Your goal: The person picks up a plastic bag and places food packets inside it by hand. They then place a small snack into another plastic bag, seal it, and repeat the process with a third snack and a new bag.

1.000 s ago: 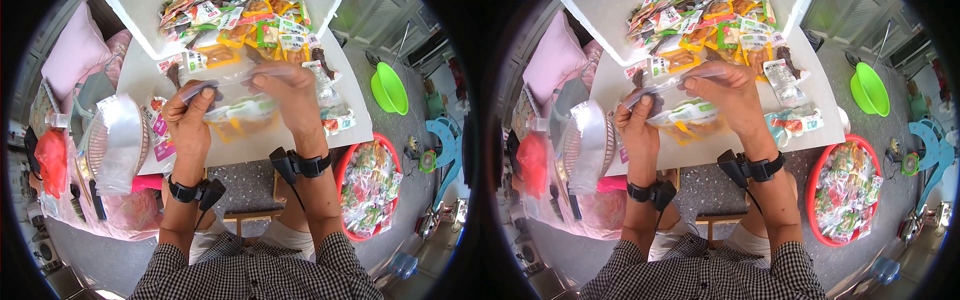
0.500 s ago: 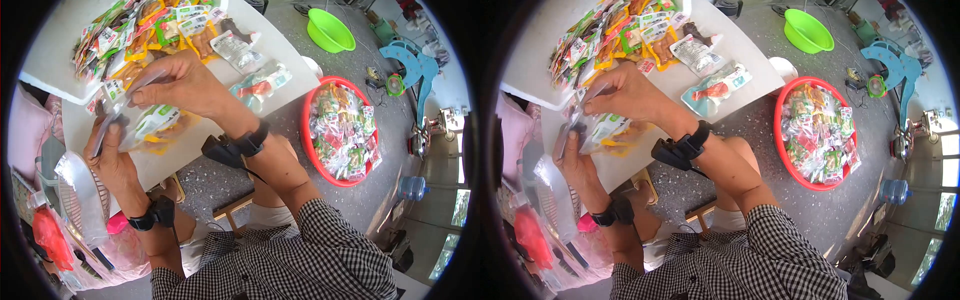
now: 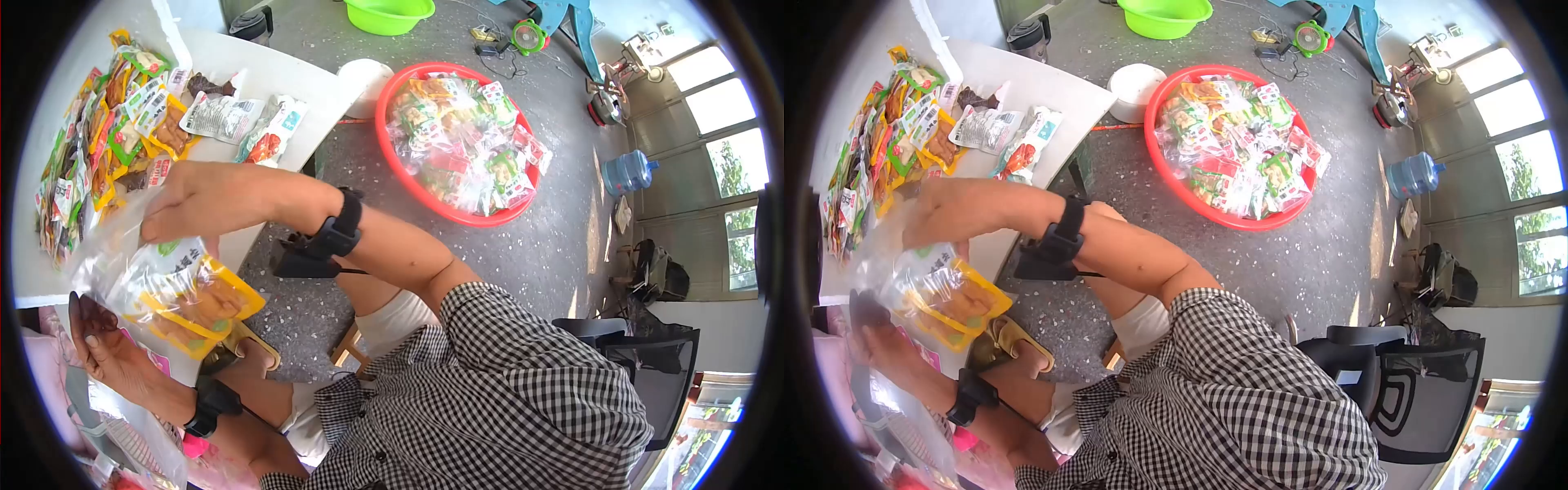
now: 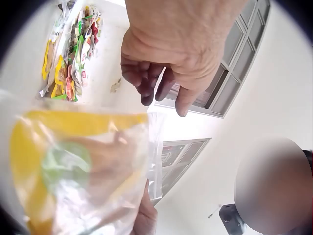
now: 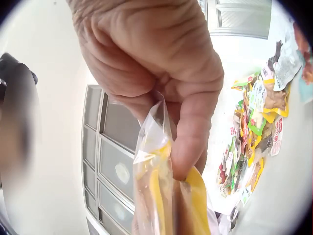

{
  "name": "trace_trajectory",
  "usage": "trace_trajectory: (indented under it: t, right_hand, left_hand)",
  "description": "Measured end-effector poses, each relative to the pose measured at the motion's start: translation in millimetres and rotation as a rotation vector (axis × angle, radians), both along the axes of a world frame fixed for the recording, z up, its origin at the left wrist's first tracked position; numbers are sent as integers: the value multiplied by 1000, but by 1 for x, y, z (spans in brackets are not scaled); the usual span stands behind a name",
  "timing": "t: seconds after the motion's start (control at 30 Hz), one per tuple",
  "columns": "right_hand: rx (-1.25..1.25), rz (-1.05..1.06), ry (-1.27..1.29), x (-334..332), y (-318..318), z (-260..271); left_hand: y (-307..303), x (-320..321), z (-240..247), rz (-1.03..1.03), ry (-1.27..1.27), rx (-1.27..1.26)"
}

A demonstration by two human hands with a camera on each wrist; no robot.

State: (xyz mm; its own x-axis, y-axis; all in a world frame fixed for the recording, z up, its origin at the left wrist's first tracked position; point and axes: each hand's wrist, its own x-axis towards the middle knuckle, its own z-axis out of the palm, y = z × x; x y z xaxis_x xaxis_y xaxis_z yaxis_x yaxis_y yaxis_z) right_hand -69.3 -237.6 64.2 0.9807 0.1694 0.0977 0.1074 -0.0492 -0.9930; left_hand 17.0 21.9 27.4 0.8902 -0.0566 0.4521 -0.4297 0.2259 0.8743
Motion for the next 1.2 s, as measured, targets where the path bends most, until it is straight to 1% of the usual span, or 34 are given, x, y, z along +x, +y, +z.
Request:
trace_trajectory:
  t: [0.07,0.1,0.17,0.2,0.23,0.27,0.3,0.33,0.4,0.47,0.53,0.6,0.63,0.67,0.7,0.73,0.77,0.8,0.83,0.9,0.97,1.03,1.1,1.17,1.2]
  right_hand:
    - [176,-188,53,-32,-25,-8]
    - [375,-256,137,-51,-42,-18]
    - [525,-528,159,-91,-76,-39]
    - [226,-661,13,-116,-88,-45]
    - [-188,-741,-69,-144,-110,-62]
    - [-606,-860,-129,-171,-131,-79]
    - [-1139,-902,-122,-194,-162,-101]
    - [-336,-1061,-157,-207,-175,-103]
    - [168,-1242,-113,-237,-217,-112]
    - [-428,-1444,2,-268,-269,-126]
    - [-780,-1445,362,-271,-250,-98]
    - [-886,-1295,471,-302,-298,-163]
    - [-839,-1302,502,-300,-297,-177]
    - [-690,-1324,504,-294,-290,-189]
    - [-171,-1430,429,-284,-279,-198]
    - [304,-1491,328,-272,-266,-202]
    - [577,-1500,266,-262,-252,-202]
    - [626,-1440,257,-249,-240,-195]
    - [616,-1374,262,-235,-228,-186]
    - [517,-1255,306,-203,-213,-156]
    - [405,-1131,235,-169,-195,-123]
    - [405,-956,164,-134,-177,-91]
    - [378,-768,109,-97,-152,-68]
    - [368,-599,81,-60,-118,-50]
    - [356,-515,99,-42,-96,-40]
  left_hand:
    - [-1,5,-6,-117,33,-16]
    - [-2,7,-10,-172,49,-22]
    - [-11,4,-14,-202,40,30]
    - [-13,3,-19,-214,51,48]
    - [-15,2,-22,-226,62,68]
    - [-20,-1,-21,-239,65,81]
    - [-23,-2,-22,-251,58,97]
    - [-25,-3,-24,-262,52,114]
    - [-28,-4,-27,-274,55,138]
    - [-32,-5,-30,-273,77,150]
    - [-38,-9,-31,-268,86,174]
    - [-41,-10,-32,-264,86,205]
    - [-40,-10,-33,-266,85,226]
    - [-41,-12,-35,-269,87,249]
    - [-41,-12,-38,-265,98,280]
    - [-42,-13,-41,-254,108,311]
    - [-41,-14,-43,-226,121,343]
    - [-42,-17,-42,-240,135,376]
    - [-44,-19,-40,-243,148,414]
    - [-49,-25,-42,-241,166,408]
    - [-50,-25,-51,-240,105,448]
    - [-52,-29,-52,-188,-10,537]
    - [-53,-35,-54,-125,-184,531]
    - [-53,-37,-58,-8,-482,493]
    - [-51,-40,-58,38,-544,494]
